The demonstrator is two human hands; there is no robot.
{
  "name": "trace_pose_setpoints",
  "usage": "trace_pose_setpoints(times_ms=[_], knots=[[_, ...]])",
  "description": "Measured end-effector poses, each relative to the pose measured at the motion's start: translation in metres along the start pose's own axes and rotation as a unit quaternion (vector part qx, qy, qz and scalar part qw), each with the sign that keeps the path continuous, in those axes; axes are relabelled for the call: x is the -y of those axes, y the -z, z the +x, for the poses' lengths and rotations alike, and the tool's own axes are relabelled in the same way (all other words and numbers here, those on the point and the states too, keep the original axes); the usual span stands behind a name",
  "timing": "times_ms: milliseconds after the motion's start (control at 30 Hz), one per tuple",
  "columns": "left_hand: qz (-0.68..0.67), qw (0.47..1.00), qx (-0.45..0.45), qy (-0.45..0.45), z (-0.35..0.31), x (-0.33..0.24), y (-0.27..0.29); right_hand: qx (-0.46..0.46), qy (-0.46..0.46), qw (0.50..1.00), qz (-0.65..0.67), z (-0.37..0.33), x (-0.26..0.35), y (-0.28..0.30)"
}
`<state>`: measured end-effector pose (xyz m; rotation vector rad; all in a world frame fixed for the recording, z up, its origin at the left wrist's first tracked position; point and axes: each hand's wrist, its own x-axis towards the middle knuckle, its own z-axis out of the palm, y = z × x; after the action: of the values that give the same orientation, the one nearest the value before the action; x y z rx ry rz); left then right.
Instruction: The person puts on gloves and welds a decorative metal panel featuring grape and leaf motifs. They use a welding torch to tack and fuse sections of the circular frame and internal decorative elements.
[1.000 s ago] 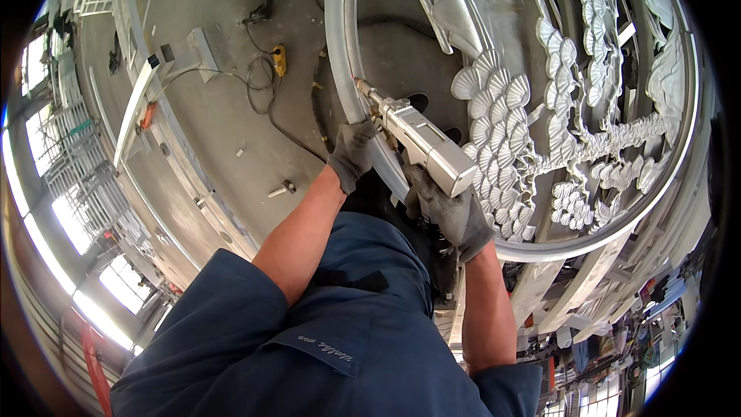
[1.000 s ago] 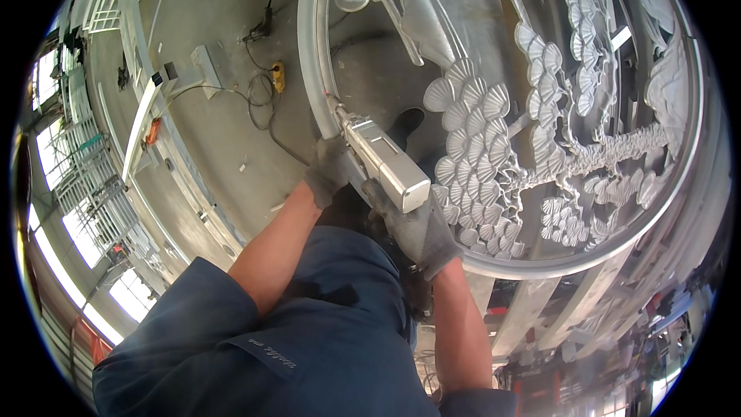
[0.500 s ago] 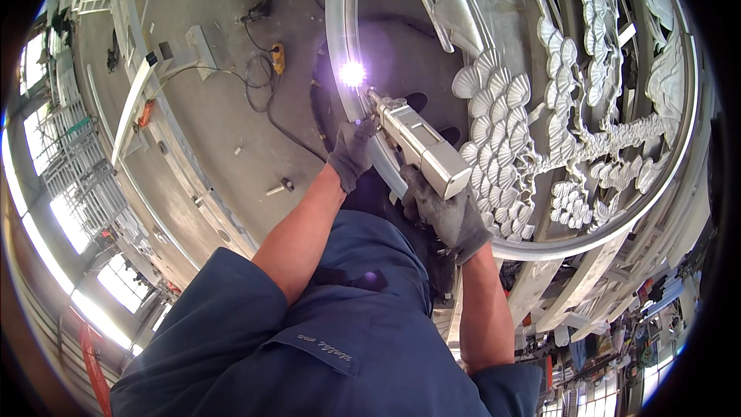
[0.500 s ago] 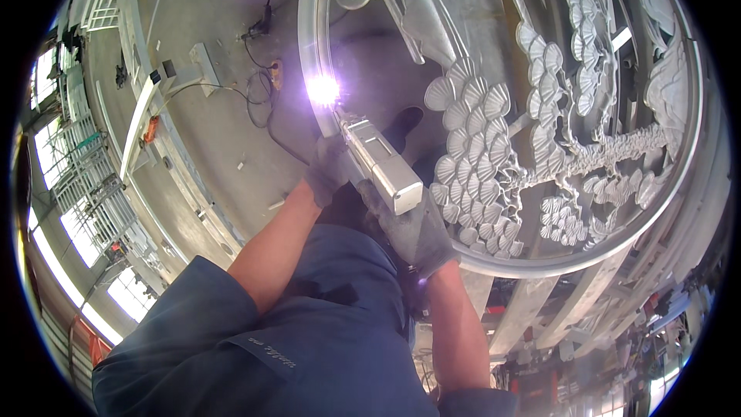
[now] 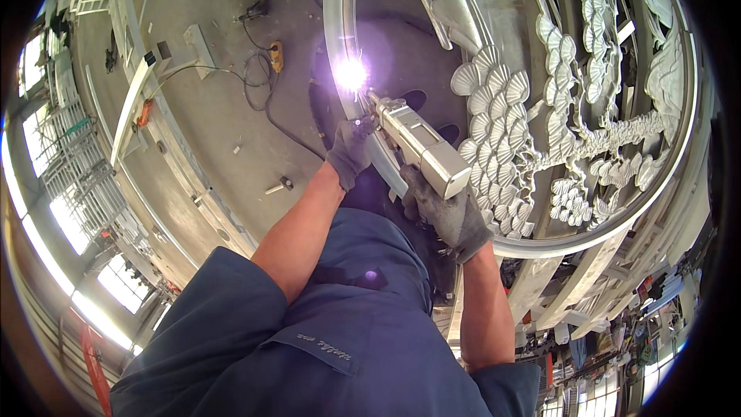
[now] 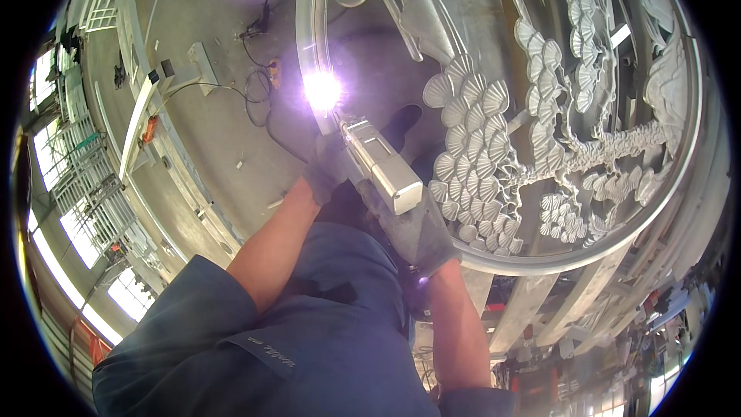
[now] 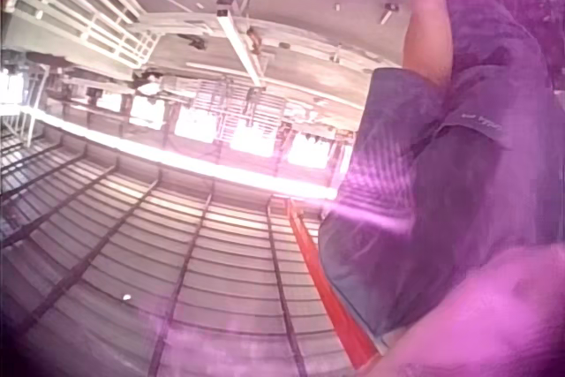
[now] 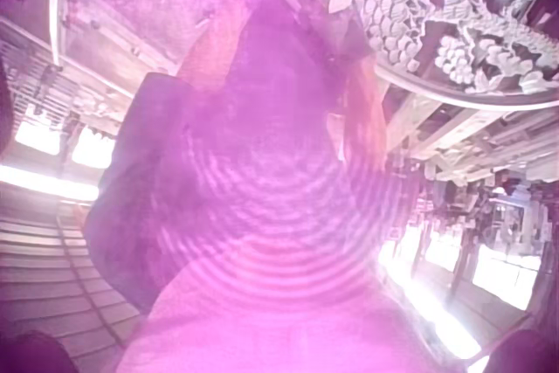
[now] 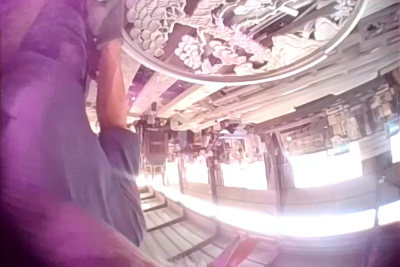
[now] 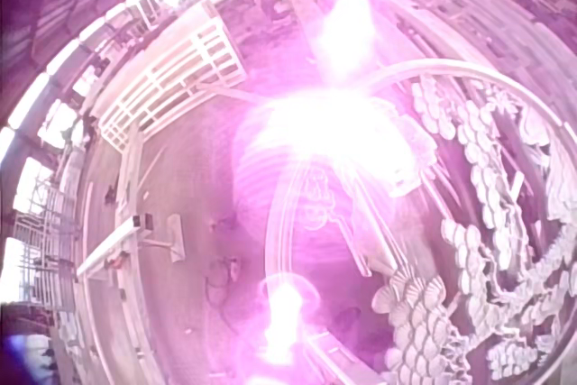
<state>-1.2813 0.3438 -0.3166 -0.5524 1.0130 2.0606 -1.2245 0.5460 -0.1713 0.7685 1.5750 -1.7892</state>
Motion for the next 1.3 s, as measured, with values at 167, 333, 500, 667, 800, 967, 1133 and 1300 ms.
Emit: trace_pose_setpoints(times_ms=[167, 333, 500, 667, 800, 967, 1133, 1300], knots=[[0.018, 1.000, 0.007, 0.016, 0.003, 0.000, 0.004, -0.004, -0.015, 1.000, -0.003, -0.002, -0.005, 0.000], [0.001, 1.000, 0.014, -0.001, 0.001, 0.002, 0.003, -0.002, -0.012, 1.000, -0.015, -0.002, -0.006, 0.001], [0.035, 0.999, -0.003, -0.014, -0.001, 0.001, -0.007, -0.002, 0.025, 1.000, -0.012, -0.004, -0.011, 0.002], [-0.027, 0.999, 0.012, 0.036, 0.003, 0.005, 0.016, -0.009, 0.021, 0.999, -0.028, -0.008, -0.006, 0.002], [0.003, 0.999, -0.003, 0.039, 0.002, 0.005, 0.015, -0.007, 0.002, 1.000, -0.025, -0.006, -0.016, 0.002], [0.049, 0.999, -0.015, -0.018, 0.000, 0.006, 0.002, -0.004, 0.015, 1.000, -0.014, -0.010, -0.019, 0.001], [0.220, 0.974, 0.024, -0.055, 0.000, 0.011, 0.022, -0.011, 0.025, 0.998, -0.055, -0.012, -0.018, 0.003], [0.043, 0.999, -0.014, 0.009, 0.002, 0.009, 0.019, 0.000, -0.008, 0.999, -0.041, -0.016, -0.012, 0.004]])
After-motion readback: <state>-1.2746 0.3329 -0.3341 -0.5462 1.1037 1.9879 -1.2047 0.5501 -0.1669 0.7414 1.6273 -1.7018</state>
